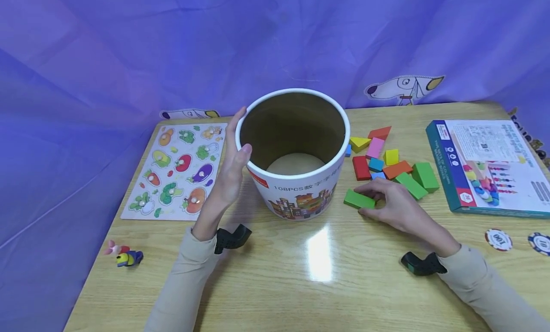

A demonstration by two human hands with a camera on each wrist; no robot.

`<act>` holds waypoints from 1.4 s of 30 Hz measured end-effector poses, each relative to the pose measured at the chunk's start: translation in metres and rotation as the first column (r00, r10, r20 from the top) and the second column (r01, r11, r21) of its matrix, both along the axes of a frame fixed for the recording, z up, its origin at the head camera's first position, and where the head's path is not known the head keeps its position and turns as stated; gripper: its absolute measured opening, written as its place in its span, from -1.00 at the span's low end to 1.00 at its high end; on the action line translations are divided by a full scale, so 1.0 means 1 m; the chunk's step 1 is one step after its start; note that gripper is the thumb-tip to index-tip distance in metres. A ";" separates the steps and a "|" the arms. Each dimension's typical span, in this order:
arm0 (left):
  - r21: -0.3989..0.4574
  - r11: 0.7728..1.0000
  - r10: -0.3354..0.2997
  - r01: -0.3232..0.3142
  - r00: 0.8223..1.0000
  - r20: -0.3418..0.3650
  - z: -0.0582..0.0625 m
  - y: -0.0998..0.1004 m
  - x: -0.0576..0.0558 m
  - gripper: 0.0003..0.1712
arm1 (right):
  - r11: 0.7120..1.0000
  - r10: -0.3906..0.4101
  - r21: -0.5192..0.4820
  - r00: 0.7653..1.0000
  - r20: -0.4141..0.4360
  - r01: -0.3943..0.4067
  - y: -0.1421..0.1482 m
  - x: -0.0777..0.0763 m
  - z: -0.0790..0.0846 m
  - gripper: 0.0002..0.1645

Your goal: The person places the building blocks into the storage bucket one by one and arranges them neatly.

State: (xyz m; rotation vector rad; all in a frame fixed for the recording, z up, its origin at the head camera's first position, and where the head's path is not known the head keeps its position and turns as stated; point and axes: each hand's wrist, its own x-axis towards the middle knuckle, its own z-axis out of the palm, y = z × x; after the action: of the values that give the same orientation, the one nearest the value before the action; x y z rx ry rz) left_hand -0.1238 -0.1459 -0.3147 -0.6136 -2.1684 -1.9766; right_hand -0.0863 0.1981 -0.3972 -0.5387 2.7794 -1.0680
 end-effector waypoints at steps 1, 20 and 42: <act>-0.001 1.000 -0.001 0.001 1.000 0.001 0.000 0.000 0.000 0.16 | 1.000 0.000 0.004 1.000 0.006 0.000 0.000 0.000 0.000 -0.43; -0.012 1.000 0.005 -0.005 1.000 -0.004 0.000 0.000 0.001 0.13 | 0.945 -0.160 -0.320 0.945 -0.284 0.064 0.025 -0.015 0.109 -0.42; -0.054 0.998 0.016 -0.015 1.000 0.013 0.001 0.000 0.003 0.14 | 0.899 0.068 -0.379 0.926 -0.371 -0.218 -0.077 -0.063 0.170 -0.49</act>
State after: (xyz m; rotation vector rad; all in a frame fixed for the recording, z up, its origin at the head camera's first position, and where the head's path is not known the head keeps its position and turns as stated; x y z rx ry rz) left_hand -0.1206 -0.1458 -0.3137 -0.5912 -2.2341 -1.9261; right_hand -0.1497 0.1211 -0.2276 -1.0664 2.7260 -1.6867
